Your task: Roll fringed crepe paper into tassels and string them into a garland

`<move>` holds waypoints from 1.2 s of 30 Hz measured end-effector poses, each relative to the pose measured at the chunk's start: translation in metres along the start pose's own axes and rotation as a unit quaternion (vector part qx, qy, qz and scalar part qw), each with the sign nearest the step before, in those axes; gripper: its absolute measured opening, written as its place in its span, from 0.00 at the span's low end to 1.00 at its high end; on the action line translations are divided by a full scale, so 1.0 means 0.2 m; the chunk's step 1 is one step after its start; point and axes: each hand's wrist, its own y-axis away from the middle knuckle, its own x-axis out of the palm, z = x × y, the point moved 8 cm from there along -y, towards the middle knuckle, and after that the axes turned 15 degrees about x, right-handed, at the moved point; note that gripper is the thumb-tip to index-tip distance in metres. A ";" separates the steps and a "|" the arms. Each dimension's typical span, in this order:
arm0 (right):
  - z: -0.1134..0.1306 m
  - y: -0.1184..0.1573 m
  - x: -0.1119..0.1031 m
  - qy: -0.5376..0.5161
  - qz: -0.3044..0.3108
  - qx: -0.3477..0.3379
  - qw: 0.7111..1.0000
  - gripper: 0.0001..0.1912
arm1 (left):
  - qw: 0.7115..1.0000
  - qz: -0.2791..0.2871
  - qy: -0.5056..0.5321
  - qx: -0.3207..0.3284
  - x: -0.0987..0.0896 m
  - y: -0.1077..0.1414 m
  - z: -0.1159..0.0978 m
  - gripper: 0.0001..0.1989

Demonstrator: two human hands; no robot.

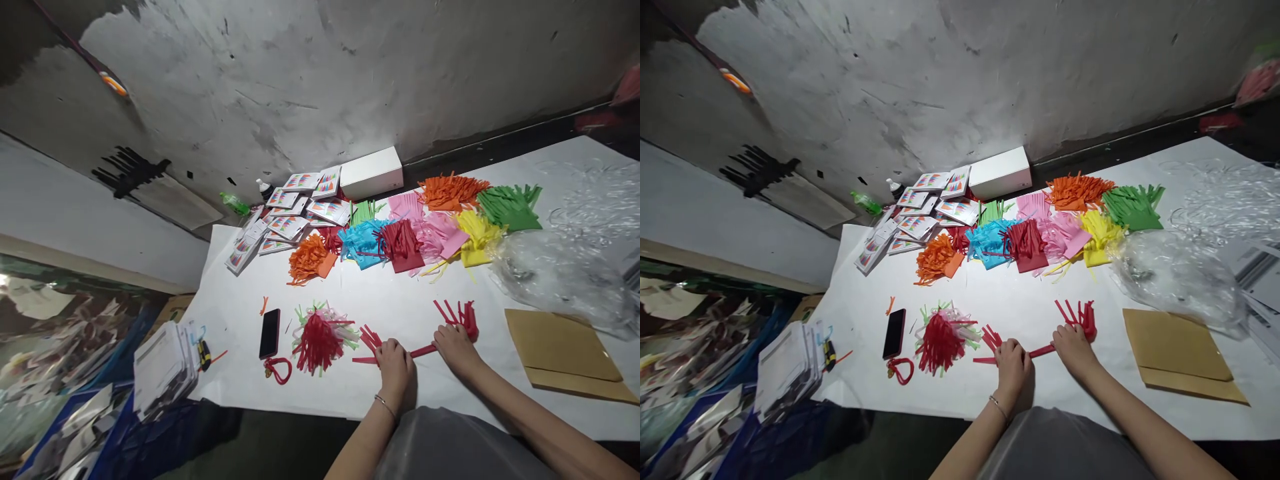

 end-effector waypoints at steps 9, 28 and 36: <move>0.16 0.09 0.00 -0.056 0.007 -0.115 0.992 0.10 | 0.999 0.017 -0.026 0.022 0.02 -0.03 0.00 0.04; 0.06 0.16 -0.05 -0.121 -0.013 -0.107 0.987 0.12 | 0.992 0.026 0.010 0.127 0.04 0.02 -0.05 0.02; 0.02 0.13 -0.08 -0.083 -0.008 0.029 0.996 0.11 | 0.998 0.037 -0.028 0.038 0.03 -0.03 -0.06 0.07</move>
